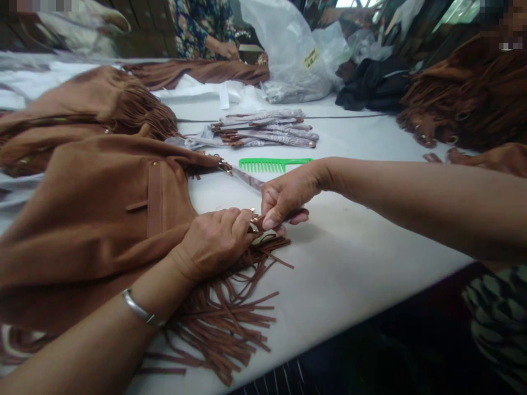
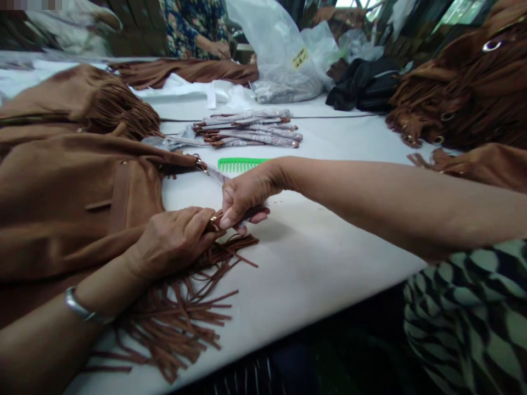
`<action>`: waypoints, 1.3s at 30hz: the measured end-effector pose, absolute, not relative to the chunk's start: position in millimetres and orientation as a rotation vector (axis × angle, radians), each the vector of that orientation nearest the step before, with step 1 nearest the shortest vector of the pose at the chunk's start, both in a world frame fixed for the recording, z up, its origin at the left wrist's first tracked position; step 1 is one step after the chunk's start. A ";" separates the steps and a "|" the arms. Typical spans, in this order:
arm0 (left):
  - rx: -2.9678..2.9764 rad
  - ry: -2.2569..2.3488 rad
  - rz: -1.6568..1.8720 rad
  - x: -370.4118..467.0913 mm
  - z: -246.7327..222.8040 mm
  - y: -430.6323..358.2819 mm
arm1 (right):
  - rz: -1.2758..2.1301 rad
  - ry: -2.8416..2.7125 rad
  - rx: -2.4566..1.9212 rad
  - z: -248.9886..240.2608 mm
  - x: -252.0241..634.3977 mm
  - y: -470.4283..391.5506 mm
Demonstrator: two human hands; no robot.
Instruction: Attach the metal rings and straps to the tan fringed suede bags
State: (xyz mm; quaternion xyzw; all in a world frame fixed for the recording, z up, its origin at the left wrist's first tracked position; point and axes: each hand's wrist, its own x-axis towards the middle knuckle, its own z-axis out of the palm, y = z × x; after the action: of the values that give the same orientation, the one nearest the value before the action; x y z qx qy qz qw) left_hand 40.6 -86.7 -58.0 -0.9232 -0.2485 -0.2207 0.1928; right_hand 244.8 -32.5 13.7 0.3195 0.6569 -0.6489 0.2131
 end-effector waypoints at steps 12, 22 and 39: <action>-2.604 -0.932 -0.618 44.0 -55.2 -86.0 | -1.513 2.505 1.302 21.0 244.3 -50.7; -2.792 -1.242 -0.467 42.9 -53.7 -85.8 | -1.490 2.530 1.686 -9.5 245.0 -100.3; -2.838 -1.310 -0.380 38.8 -35.6 -104.1 | -0.731 2.501 3.015 6.3 253.3 -73.6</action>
State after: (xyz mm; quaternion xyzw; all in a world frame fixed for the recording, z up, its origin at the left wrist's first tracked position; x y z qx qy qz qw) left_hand 38.8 -104.1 -35.6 -0.9013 -0.4161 -0.1206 -0.0034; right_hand 253.3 -73.6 6.3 0.6904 0.5727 -0.1675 -0.4090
